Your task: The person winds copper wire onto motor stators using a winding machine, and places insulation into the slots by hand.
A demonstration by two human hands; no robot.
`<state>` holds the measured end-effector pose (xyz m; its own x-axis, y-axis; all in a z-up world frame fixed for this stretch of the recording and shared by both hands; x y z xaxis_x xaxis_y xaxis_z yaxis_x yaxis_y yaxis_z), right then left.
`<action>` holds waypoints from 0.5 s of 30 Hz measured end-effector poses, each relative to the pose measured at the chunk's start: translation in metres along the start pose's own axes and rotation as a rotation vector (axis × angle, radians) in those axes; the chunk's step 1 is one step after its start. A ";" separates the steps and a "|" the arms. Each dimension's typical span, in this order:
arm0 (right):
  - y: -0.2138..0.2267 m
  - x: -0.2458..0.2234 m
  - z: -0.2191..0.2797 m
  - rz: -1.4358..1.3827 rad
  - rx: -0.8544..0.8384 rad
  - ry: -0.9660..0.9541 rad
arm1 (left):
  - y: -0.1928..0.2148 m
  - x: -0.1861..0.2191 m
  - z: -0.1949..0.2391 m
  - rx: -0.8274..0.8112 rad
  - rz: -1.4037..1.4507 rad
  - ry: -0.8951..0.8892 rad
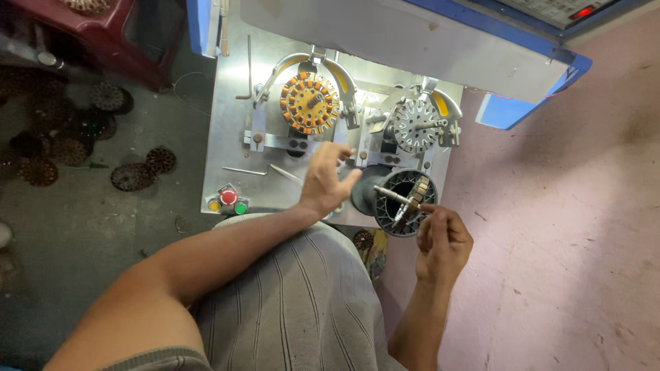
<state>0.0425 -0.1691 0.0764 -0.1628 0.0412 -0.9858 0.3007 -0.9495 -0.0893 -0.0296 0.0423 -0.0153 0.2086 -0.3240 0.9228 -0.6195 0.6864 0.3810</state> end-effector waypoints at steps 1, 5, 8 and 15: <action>-0.007 -0.010 0.005 -0.123 -0.119 0.009 | 0.009 -0.009 -0.002 0.051 -0.034 0.121; -0.050 -0.066 0.010 -0.474 -0.611 0.071 | 0.031 -0.032 -0.011 0.178 -0.115 0.348; -0.086 -0.131 0.015 -0.486 -1.051 0.272 | 0.034 -0.036 -0.020 0.186 -0.195 0.289; -0.146 -0.208 0.017 -0.379 -1.271 0.531 | 0.036 -0.043 -0.049 0.275 -0.295 0.224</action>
<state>0.0162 -0.0448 0.2967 -0.1428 0.6039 -0.7842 0.9888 0.0523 -0.1398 -0.0239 0.1132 -0.0387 0.5459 -0.3103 0.7782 -0.6804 0.3777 0.6280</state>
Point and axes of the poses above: each hand's wrist, its own z-axis away from the middle knuckle, its own y-axis out of the back of the hand, x = y × z, the point moved 1 cm from there along -z, towards the middle knuckle, and after that the axes turned 6 degrees about -z, right-handed, at the moved point
